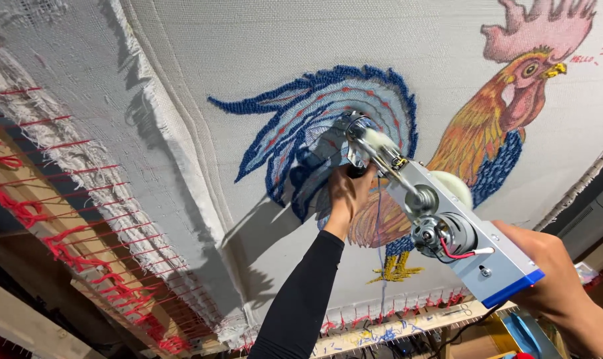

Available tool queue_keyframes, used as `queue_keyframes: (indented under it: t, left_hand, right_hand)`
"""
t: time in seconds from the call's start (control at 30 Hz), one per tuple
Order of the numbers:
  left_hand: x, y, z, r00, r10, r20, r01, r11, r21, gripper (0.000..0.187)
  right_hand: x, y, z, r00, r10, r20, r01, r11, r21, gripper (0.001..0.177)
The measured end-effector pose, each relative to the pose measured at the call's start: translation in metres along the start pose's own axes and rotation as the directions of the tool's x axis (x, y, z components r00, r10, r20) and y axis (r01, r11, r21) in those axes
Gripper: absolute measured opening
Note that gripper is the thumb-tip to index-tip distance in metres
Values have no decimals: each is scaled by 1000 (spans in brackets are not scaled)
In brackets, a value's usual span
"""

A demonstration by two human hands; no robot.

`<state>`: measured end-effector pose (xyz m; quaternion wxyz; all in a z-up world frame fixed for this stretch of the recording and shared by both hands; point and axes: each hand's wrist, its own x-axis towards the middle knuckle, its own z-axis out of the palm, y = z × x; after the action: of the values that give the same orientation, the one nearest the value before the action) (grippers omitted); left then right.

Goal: Using a tufting gun to create a rug with a rooster design.

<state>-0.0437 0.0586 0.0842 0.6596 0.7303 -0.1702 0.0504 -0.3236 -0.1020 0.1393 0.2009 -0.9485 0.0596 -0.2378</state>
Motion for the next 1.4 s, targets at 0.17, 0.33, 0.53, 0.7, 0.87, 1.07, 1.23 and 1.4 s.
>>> queue_keyframes:
  t: [0.17,0.33,0.53,0.7,0.87,1.07,1.23,1.4]
  left_hand:
    - [3,-10,2,990,123,-69,-129,987,-94,43]
    - [7,-14,-1,994,109,-4,-109,994,11,49]
    - [11,-17,1,986,126,-108,-132,990,-45,38]
    - [20,-27,9,996,77,-46,-83,984,-160,40]
    - [18,-19,6,983,176,-60,-180,981,-70,41]
    - [21,-30,8,977,183,-105,-188,982,-32,40]
    - [19,-27,-3,986,146,-82,-142,989,51,46]
    - [14,-22,-12,975,180,-130,-176,983,46,46]
  right_hand:
    - [5,-11,-3,991,-121,-57,118,992,-47,47]
    - [7,-11,-2,993,-109,-37,108,994,-21,41]
    - [11,10,-4,991,-131,4,131,988,-83,48]
    - [19,24,-12,983,-184,25,185,960,-211,74]
    - [27,14,-23,943,-333,15,323,902,-286,82]
    - [24,8,-22,971,-238,27,235,927,-291,72]
    - [22,5,-16,988,-148,43,153,965,-212,66]
    - [25,-6,-16,987,-158,39,162,975,-153,66]
